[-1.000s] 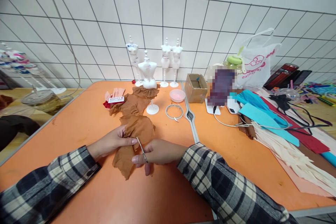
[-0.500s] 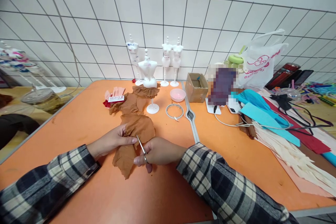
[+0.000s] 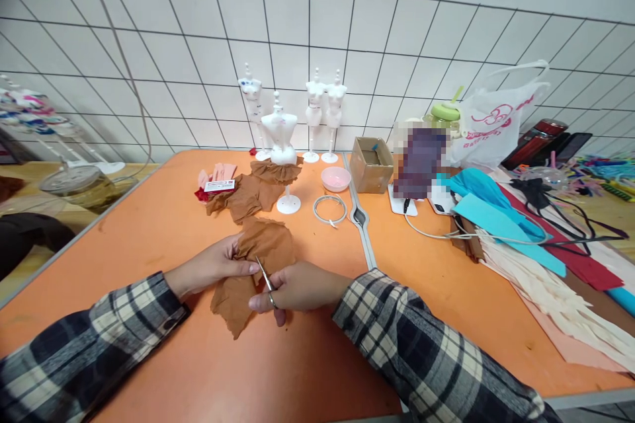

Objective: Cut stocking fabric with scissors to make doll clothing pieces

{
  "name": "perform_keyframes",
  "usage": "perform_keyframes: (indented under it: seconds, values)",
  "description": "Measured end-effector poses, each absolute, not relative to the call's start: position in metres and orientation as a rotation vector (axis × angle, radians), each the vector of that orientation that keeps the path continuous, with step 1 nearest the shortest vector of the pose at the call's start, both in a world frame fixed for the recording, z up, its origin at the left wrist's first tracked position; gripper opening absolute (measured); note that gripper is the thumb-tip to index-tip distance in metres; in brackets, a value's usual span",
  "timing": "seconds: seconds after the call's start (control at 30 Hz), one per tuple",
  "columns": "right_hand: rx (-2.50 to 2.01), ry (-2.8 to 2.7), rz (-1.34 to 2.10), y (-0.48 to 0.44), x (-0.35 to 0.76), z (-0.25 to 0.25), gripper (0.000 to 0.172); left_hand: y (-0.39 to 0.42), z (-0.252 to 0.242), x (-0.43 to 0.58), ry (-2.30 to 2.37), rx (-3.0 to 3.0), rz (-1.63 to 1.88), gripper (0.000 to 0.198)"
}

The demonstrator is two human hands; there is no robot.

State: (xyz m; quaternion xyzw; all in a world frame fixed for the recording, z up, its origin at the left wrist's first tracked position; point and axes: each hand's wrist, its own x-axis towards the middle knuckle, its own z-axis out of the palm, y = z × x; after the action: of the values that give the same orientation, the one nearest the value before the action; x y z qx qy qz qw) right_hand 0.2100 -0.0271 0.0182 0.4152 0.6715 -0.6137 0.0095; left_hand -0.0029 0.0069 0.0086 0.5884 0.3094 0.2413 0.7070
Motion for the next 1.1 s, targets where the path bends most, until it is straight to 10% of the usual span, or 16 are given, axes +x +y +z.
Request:
perform_keyframes:
  seconds: [1.1]
  values:
    - [1.33,2.085,-2.069,-0.028,0.208,0.014,0.034,0.008,0.003,-0.005,0.728,1.088,0.663,0.035]
